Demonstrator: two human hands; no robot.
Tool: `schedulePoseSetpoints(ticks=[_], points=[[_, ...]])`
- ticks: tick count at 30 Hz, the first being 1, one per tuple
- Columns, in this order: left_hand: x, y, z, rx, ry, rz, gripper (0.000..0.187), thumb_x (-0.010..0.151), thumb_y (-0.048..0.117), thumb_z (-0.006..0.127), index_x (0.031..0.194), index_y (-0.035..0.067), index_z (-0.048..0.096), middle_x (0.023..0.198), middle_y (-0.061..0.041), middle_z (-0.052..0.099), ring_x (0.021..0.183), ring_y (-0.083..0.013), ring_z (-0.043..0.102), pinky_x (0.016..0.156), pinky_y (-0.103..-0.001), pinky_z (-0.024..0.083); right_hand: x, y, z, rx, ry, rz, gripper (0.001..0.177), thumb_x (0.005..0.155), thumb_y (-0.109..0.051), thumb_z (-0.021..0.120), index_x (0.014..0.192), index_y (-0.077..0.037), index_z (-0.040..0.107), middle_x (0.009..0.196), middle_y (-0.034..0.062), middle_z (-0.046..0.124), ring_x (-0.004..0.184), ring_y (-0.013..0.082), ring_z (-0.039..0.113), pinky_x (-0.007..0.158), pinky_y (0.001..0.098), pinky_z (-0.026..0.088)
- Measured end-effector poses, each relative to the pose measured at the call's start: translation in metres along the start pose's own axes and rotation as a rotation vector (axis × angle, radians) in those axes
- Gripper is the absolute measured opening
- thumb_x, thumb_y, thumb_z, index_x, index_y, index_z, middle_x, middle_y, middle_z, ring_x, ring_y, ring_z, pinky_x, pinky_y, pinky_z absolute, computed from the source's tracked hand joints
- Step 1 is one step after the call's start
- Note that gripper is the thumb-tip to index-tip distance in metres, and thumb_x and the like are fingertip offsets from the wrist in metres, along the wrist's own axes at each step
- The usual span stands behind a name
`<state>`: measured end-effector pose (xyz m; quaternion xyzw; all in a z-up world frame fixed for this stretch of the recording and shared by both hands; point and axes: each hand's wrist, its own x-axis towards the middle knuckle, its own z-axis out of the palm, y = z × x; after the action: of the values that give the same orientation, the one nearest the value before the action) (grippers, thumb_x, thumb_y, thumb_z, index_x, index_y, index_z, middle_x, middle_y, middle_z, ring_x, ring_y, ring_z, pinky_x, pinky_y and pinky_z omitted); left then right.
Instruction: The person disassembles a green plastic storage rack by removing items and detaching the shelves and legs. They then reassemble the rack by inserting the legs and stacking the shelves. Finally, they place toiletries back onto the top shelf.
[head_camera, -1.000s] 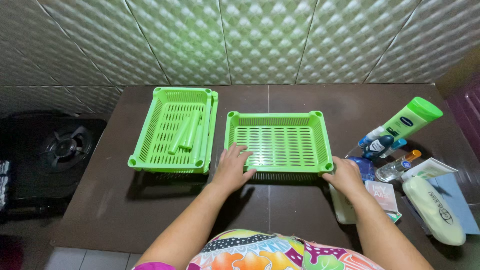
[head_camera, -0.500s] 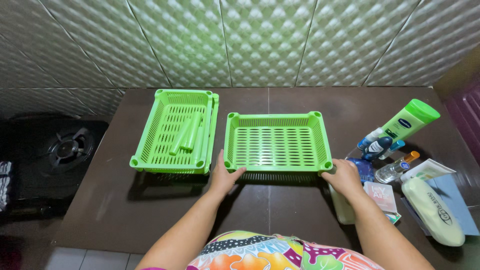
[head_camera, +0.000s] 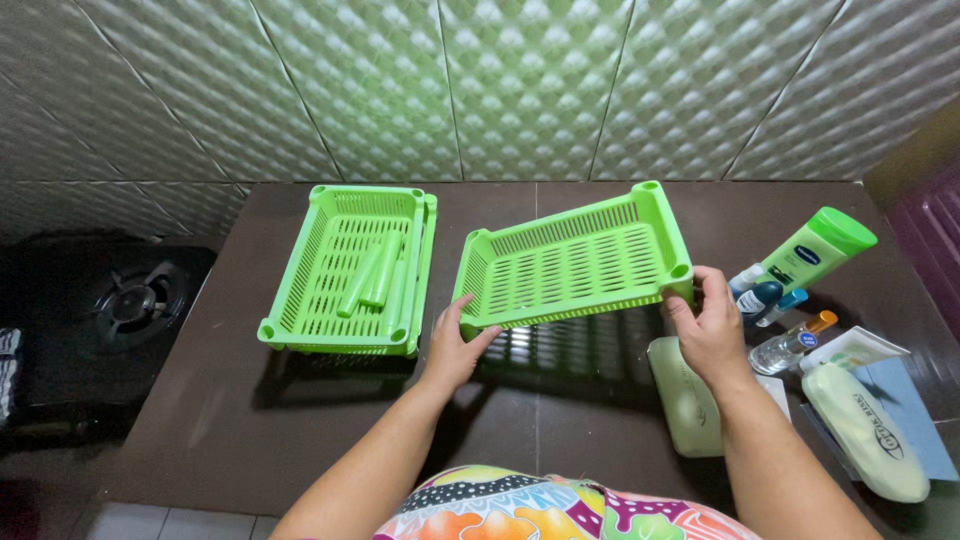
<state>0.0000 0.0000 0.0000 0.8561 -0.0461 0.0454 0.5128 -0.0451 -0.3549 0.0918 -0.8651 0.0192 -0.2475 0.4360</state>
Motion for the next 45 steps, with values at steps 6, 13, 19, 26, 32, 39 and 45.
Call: schedulePoseSetpoints(ticks=[6, 13, 19, 26, 32, 39, 45], points=[[-0.002, 0.016, -0.003, 0.054, -0.002, -0.024, 0.072, 0.078, 0.04, 0.086, 0.138, 0.012, 0.055, 0.152, -0.023, 0.039, 0.134, -0.0384, 0.048, 0.106, -0.047, 0.044, 0.006, -0.044, -0.009, -0.116, 0.081, -0.219, 0.029, 0.099, -0.019, 0.071, 0.12, -0.002, 0.059, 0.107, 0.0156, 0.063, 0.091, 0.0305, 0.063, 0.079, 0.0398, 0.051], [0.0, 0.104, -0.013, 0.061, 0.085, 0.501, 0.076, 0.082, 0.036, 0.088, 0.143, 0.009, 0.05, 0.145, -0.023, 0.051, 0.134, -0.0398, 0.052, 0.108, -0.048, 0.046, 0.008, -0.093, -0.005, -0.13, 0.09, -0.367, 0.029, 0.096, -0.013, 0.073, 0.12, -0.003, 0.06, 0.109, 0.0167, 0.062, 0.095, 0.0346, 0.063, 0.081, 0.042, 0.051], [-0.006, 0.192, -0.023, -0.264, -0.184, 0.568, 0.086, 0.086, 0.035, 0.081, 0.155, 0.009, 0.037, 0.114, -0.012, 0.067, 0.089, -0.022, 0.072, 0.082, -0.037, 0.059, 0.007, -0.135, -0.009, -0.117, -0.014, -0.471, 0.035, 0.084, -0.006, 0.076, 0.117, -0.005, 0.063, 0.11, 0.0154, 0.064, 0.098, 0.0359, 0.065, 0.083, 0.0424, 0.053], [-0.008, 0.204, -0.007, -0.217, -0.101, 0.661, 0.063, 0.103, 0.027, 0.068, 0.154, 0.007, 0.038, 0.101, -0.014, 0.071, 0.087, -0.0286, 0.073, 0.08, -0.038, 0.057, 0.004, -0.15, -0.008, -0.068, -0.105, -0.506, 0.042, 0.08, -0.005, 0.079, 0.12, -0.007, 0.067, 0.111, 0.0141, 0.064, 0.094, 0.0319, 0.068, 0.077, 0.0385, 0.056], [-0.01, 0.204, -0.015, -0.171, 0.038, 0.943, 0.045, 0.111, 0.02, 0.056, 0.152, 0.007, 0.043, 0.12, -0.021, 0.069, 0.104, -0.0377, 0.073, 0.092, -0.042, 0.058, 0.001, -0.148, -0.001, 0.084, -0.163, -0.509, 0.041, 0.084, -0.003, 0.077, 0.123, -0.005, 0.067, 0.117, 0.0121, 0.063, 0.094, 0.0244, 0.069, 0.077, 0.0332, 0.058], [-0.008, 0.197, -0.015, -0.164, 0.039, 0.965, 0.038, 0.111, 0.016, 0.052, 0.146, 0.002, 0.044, 0.115, -0.021, 0.069, 0.1, -0.0383, 0.072, 0.089, -0.043, 0.057, 0.003, -0.147, 0.002, 0.132, -0.232, -0.537, 0.043, 0.084, -0.003, 0.078, 0.126, -0.004, 0.067, 0.117, 0.0109, 0.064, 0.096, 0.0222, 0.069, 0.08, 0.0305, 0.058], [-0.007, 0.198, -0.014, -0.147, 0.011, 0.933, 0.039, 0.111, 0.018, 0.053, 0.146, 0.004, 0.045, 0.113, -0.019, 0.069, 0.099, -0.0375, 0.072, 0.088, -0.043, 0.057, 0.002, -0.145, 0.001, 0.139, -0.235, -0.489, 0.042, 0.084, -0.003, 0.078, 0.125, -0.005, 0.068, 0.117, 0.0105, 0.065, 0.096, 0.0209, 0.069, 0.078, 0.0298, 0.058]])
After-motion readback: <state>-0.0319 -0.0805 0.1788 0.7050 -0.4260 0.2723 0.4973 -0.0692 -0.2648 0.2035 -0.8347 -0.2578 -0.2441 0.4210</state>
